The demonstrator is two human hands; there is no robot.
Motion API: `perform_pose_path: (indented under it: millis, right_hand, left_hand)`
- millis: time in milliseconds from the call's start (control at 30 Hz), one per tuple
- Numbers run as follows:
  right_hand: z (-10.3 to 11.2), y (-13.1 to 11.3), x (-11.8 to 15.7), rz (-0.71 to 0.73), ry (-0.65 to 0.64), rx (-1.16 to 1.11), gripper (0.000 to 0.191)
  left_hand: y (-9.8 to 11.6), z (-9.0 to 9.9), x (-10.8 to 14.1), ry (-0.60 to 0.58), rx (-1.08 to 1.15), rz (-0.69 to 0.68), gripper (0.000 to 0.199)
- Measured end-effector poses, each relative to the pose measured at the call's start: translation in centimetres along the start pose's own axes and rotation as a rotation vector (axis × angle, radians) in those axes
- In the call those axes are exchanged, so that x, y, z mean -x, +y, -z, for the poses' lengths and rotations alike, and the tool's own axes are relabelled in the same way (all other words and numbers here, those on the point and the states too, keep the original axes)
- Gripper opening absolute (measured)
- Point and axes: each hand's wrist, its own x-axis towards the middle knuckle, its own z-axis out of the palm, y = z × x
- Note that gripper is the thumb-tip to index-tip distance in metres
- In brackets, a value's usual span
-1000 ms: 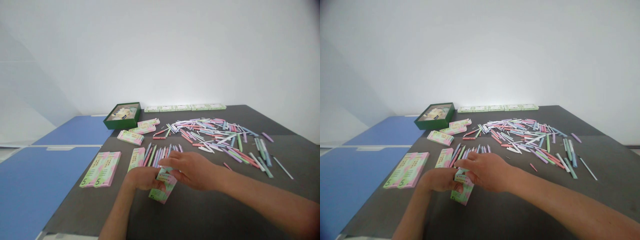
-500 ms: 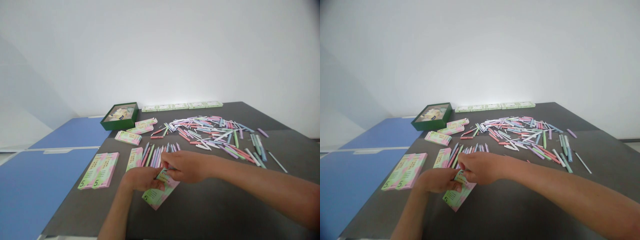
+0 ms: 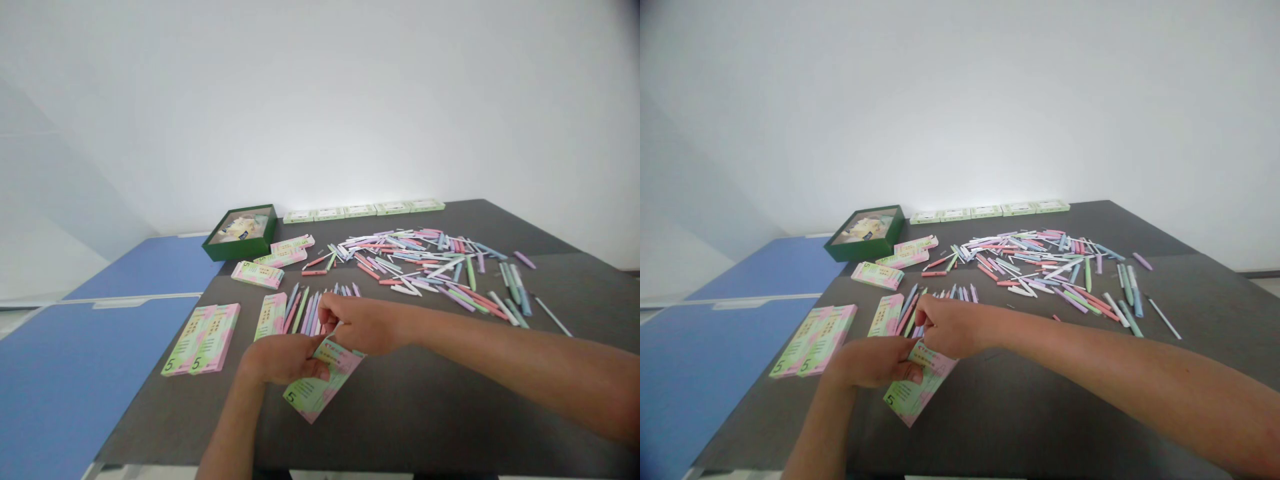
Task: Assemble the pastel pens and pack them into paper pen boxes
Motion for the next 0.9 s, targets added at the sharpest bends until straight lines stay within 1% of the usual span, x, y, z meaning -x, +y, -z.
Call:
perform_pose_path:
  millis: [100,233,300,367,400,433,500,567,600,667,733,767,833,900]
  right_hand:
    - [0.0,0.4,-0.3,-0.027,-0.009,-0.104,0.02]
    - [0.1,1.0,-0.8,0.039,-0.028,-0.249,0.026]
    - [0.6,1.1,-0.9,0.069,-0.015,-0.262,0.026]
    - [1.2,1.1,-0.4,0.067,0.044,-0.208,0.018]
    - [1.4,1.0,0.1,0.064,0.091,-0.177,0.013]
    - [1.5,0.9,0.8,0.059,0.143,-0.154,0.012]
    - [1.1,0.7,2.4,0.046,0.243,-0.112,0.026]
    - [0.0,0.7,4.0,0.01,0.289,-0.053,0.041]
    - [-0.8,0.8,4.6,-0.019,0.29,-0.028,0.044]
    - [-2.9,1.2,5.2,-0.073,0.291,-0.06,0.042]
    - [-5.3,1.6,5.0,-0.089,0.316,-0.211,0.034]
    - [-6.4,1.8,4.6,-0.065,0.338,-0.303,0.031]
    - [-8.0,2.4,3.7,0.005,0.44,-0.458,0.026]
    - [-8.7,3.0,2.7,0.075,0.552,-0.523,0.026]
  left_hand:
    - [0.1,0.0,0.1,-0.003,0.003,-0.01,0.022]
    - [-0.1,-0.1,0.4,-0.003,0.0,-0.011,0.023]
    - [-0.1,-0.2,0.5,0.004,0.0,-0.005,0.026]
    - [-0.1,-0.2,0.8,0.011,0.003,0.003,0.03]
    - [0.0,-0.1,0.9,0.014,0.007,0.007,0.032]
    - [0.0,-0.1,1.1,0.015,0.011,0.01,0.035]
    - [0.1,0.0,1.4,0.017,0.017,0.015,0.041]
    - [0.2,0.2,1.6,0.021,0.021,0.015,0.044]
    - [0.2,0.3,1.7,0.026,0.022,0.012,0.043]
    - [0.2,0.6,1.7,0.033,0.021,0.003,0.04]
    - [0.1,0.7,1.6,0.049,0.02,-0.021,0.037]
    - [0.0,0.8,1.5,0.062,0.022,-0.036,0.037]
    - [-0.3,0.7,1.3,0.093,0.026,-0.061,0.039]
    - [-0.6,0.6,1.0,0.121,0.04,-0.085,0.046]
